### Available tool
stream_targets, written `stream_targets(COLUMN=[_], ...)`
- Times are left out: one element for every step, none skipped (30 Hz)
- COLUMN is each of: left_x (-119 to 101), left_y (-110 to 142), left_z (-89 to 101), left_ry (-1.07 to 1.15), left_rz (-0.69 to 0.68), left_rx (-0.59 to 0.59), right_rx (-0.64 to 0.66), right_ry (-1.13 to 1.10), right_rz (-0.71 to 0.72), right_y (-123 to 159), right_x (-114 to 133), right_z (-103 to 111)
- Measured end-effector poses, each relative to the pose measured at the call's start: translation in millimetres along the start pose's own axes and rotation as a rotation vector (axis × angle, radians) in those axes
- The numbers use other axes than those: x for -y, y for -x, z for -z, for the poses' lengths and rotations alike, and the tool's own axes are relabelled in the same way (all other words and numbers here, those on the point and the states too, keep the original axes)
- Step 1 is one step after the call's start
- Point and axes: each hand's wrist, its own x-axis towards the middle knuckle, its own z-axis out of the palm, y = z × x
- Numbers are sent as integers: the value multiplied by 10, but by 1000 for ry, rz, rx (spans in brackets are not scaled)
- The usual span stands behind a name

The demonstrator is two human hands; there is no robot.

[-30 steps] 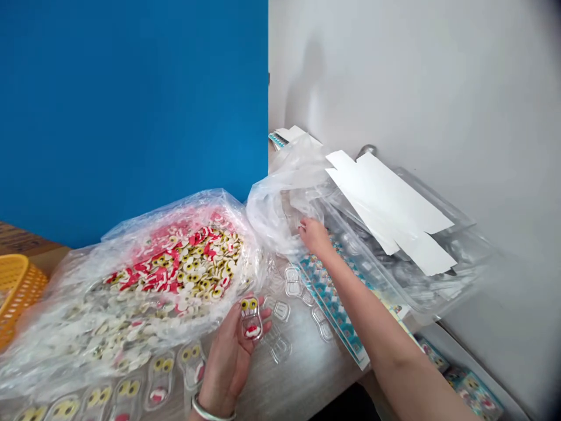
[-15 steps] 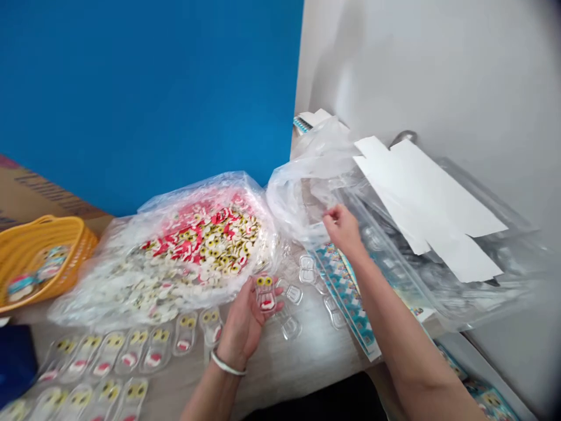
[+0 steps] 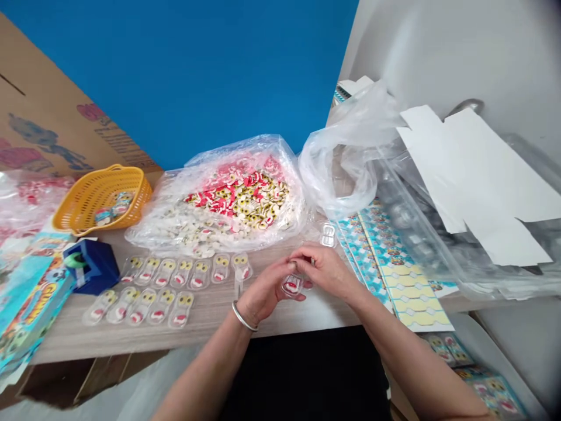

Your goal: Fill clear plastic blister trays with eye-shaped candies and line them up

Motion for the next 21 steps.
stream_targets(left_x=[18,37,58,80,105,133,165,201,241,284,328,371,409,442,466,482,490,492,488,482,475], left_y=[49,101,159,227,305,395,498,610,731,855,978,1094,1196,1279,1340,1379,1397,1398,1388,1371,1353], left_z=[16,32,50,76,113,166,240,334,447,574,709,845,973,1088,1186,1265,1323,1363,1388,1400,1404], left_ry=[-38,-73,-103,-129,-154,-178,-205,-242,-293,-357,-428,-505,-581,-655,-723,-790,-856,-921,-988,-1065,-1153], left_rz=[-5,-11,-18,-28,-40,-55,-78,-112,-151,-191,-228,-255,-272,-280,-286,-289,-286,-279,-269,-256,-246], left_rx=[-11,-35,-69,-110,-155,-203,-261,-336,-429,-541,-665,-789,-902,-988,-1049,-1082,-1095,-1100,-1099,-1100,-1105], right_rx=[-4,-6,-1,8,19,28,37,45,56,68,82,95,108,119,131,146,162,179,194,208,221], right_ry=[35,59,73,77,74,67,57,44,28,8,-10,-29,-46,-58,-65,-68,-69,-69,-67,-65,-64], right_rz=[18,29,34,35,30,23,18,16,15,15,16,14,9,2,-4,-9,-14,-18,-21,-26,-35], right_y=[4,7,11,15,20,28,39,53,68,85,102,119,134,150,166,184,206,235,270,311,360], right_x=[15,29,42,55,68,84,102,122,144,165,184,198,208,212,213,213,213,216,223,233,246], right_z=[-29,-69,-124,-194,-277,-367,-459,-547,-625,-691,-743,-781,-809,-827,-839,-846,-849,-847,-841,-830,-815])
